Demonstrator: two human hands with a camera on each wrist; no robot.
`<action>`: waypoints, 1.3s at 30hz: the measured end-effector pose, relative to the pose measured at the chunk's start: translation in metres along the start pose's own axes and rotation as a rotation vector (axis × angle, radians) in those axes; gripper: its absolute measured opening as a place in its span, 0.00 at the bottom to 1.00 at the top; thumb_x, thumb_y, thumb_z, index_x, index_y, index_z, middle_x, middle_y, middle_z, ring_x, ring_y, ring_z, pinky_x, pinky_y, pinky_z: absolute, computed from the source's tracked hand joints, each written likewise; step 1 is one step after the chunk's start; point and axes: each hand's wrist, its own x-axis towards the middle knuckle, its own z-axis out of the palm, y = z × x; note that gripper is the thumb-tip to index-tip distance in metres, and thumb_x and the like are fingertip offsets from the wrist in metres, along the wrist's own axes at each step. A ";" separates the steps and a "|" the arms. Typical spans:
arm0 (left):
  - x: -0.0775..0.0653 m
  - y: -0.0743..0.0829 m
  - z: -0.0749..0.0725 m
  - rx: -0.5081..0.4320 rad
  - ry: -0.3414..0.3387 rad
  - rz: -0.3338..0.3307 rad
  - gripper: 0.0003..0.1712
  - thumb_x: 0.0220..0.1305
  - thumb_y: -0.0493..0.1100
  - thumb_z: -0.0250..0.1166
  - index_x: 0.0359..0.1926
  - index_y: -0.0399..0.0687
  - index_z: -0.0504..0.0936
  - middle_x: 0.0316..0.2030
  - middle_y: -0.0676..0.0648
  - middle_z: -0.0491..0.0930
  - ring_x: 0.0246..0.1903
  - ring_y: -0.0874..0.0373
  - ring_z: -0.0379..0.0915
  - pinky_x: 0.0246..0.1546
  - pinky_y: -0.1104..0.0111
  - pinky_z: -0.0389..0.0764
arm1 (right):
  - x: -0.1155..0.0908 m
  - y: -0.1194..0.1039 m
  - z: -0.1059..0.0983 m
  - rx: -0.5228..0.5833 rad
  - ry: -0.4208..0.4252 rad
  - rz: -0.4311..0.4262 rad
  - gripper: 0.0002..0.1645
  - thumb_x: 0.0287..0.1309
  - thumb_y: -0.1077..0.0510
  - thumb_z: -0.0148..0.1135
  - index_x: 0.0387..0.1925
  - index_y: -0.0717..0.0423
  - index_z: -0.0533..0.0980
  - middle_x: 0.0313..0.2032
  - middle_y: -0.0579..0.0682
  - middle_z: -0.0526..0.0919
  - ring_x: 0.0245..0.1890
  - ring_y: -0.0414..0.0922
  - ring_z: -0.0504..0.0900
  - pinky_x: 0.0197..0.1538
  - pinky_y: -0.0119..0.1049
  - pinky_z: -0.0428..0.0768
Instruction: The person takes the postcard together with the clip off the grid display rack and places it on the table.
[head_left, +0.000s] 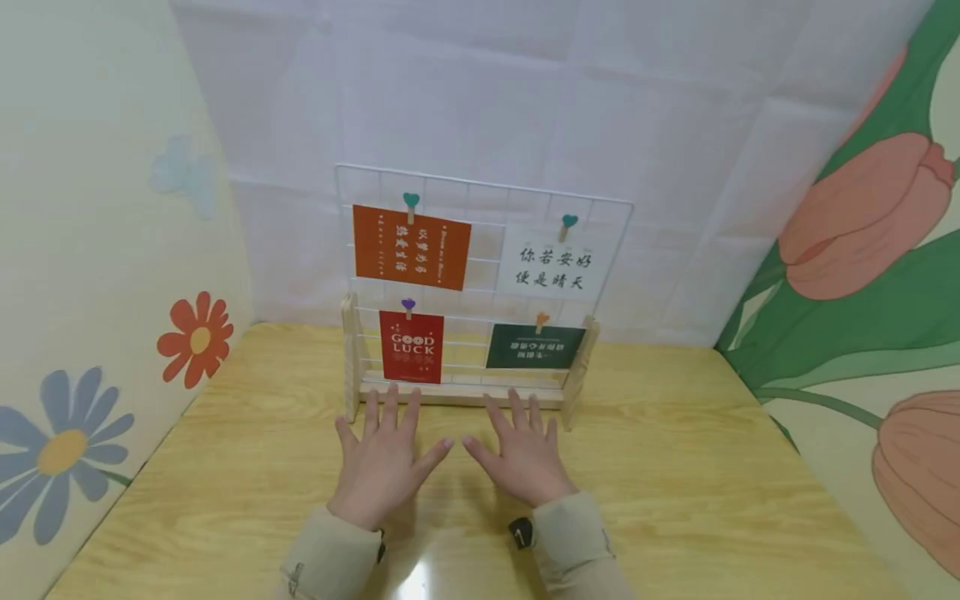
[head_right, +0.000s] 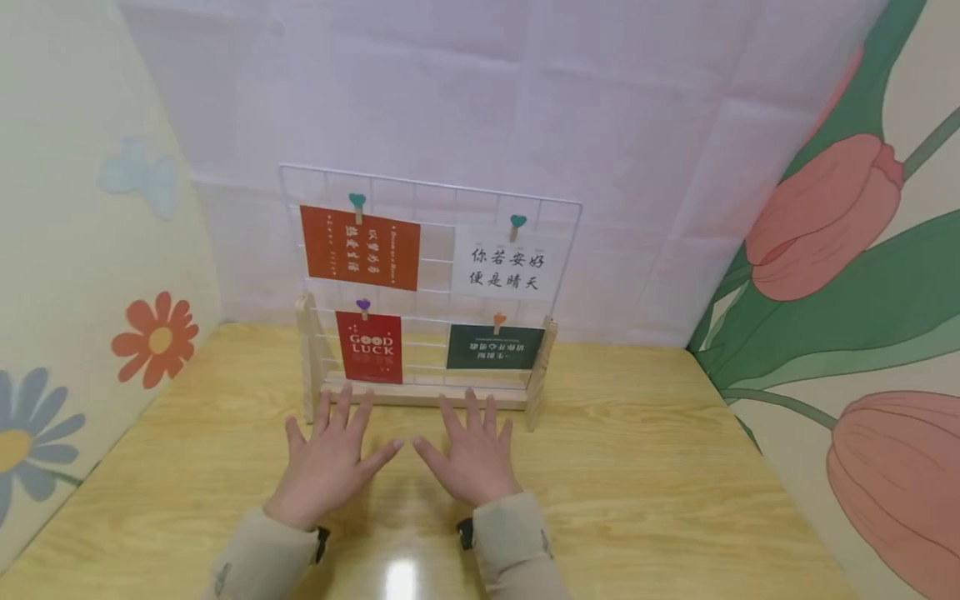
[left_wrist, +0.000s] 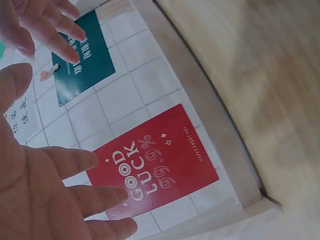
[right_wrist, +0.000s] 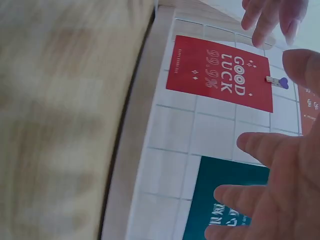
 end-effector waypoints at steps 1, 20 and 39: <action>0.001 0.000 -0.001 -0.001 0.007 0.002 0.50 0.72 0.69 0.57 0.79 0.40 0.60 0.77 0.28 0.51 0.75 0.26 0.39 0.62 0.21 0.36 | 0.001 -0.001 -0.001 -0.001 -0.002 -0.001 0.45 0.73 0.29 0.48 0.80 0.48 0.59 0.80 0.63 0.49 0.77 0.70 0.43 0.70 0.76 0.44; 0.019 -0.004 -0.025 -0.012 0.089 -0.003 0.51 0.72 0.69 0.58 0.79 0.37 0.57 0.77 0.26 0.49 0.75 0.25 0.37 0.63 0.22 0.38 | 0.020 -0.018 -0.024 -0.070 0.063 -0.036 0.46 0.72 0.28 0.49 0.81 0.44 0.58 0.80 0.60 0.50 0.78 0.67 0.43 0.72 0.72 0.43; 0.044 -0.018 -0.056 -0.069 0.131 0.003 0.52 0.74 0.67 0.55 0.80 0.36 0.50 0.78 0.26 0.42 0.77 0.27 0.35 0.67 0.26 0.41 | 0.053 -0.054 -0.063 -0.192 0.183 -0.158 0.44 0.73 0.30 0.49 0.81 0.44 0.57 0.77 0.60 0.59 0.75 0.64 0.57 0.69 0.67 0.62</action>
